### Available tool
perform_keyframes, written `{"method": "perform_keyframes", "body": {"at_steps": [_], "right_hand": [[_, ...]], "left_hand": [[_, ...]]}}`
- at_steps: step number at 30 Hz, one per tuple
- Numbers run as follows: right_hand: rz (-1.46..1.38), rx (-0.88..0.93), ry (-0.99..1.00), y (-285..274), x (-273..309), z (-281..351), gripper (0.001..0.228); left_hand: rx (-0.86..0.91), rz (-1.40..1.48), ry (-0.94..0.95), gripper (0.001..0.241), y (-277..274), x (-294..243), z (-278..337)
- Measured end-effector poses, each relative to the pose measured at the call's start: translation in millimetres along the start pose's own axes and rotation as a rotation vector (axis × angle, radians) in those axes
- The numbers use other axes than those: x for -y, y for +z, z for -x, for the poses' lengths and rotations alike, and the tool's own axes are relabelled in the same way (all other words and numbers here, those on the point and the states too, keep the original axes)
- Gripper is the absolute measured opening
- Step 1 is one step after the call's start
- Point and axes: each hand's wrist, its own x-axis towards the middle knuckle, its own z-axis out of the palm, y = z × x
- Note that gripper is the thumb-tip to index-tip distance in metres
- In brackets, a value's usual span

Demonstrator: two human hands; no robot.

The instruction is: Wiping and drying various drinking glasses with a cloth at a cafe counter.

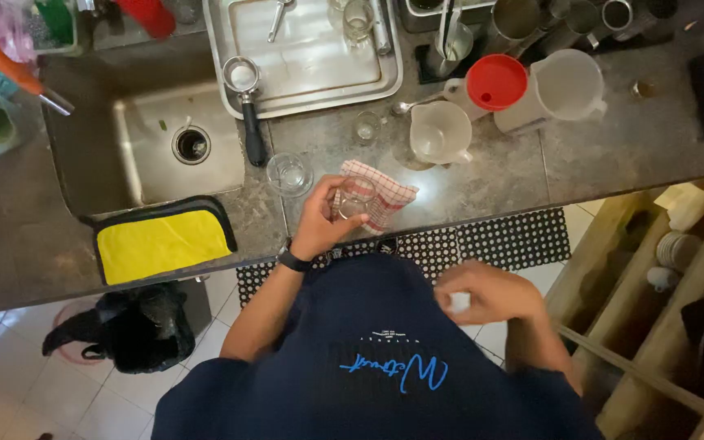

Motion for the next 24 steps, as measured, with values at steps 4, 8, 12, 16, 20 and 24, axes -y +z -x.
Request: {"method": "perform_keyframes", "body": {"at_steps": [4,8,12,16,20,24], "right_hand": [[-0.168,0.229,0.101,3.2,-4.2,19.5,0.027],[-0.31,0.111,0.014,15.9,3.7,22.1,0.021],[-0.581,0.228,-0.19,18.6,-6.3,40.1,0.03],[-0.634,0.383,-0.178,14.2,-12.7,43.2,0.025],[-0.42,0.053,-0.044,17.4,-22.9,31.9,0.019],[-0.286,0.042,-0.207,19.7,-18.3,2.8,0.011]], "left_hand": [[-0.026,0.022,0.009,0.069,1.9,2.9,-1.6],[-0.025,0.01,0.031,0.069,5.1,1.1,-2.5],[0.088,-0.02,0.061,0.061,0.3,-20.0,-2.4],[0.093,-0.026,0.037,0.059,2.2,-7.2,-3.2],[-0.048,-0.025,0.079,0.068,9.0,8.4,-6.5],[-0.038,0.015,0.049,0.068,7.2,11.2,-6.5]]}}
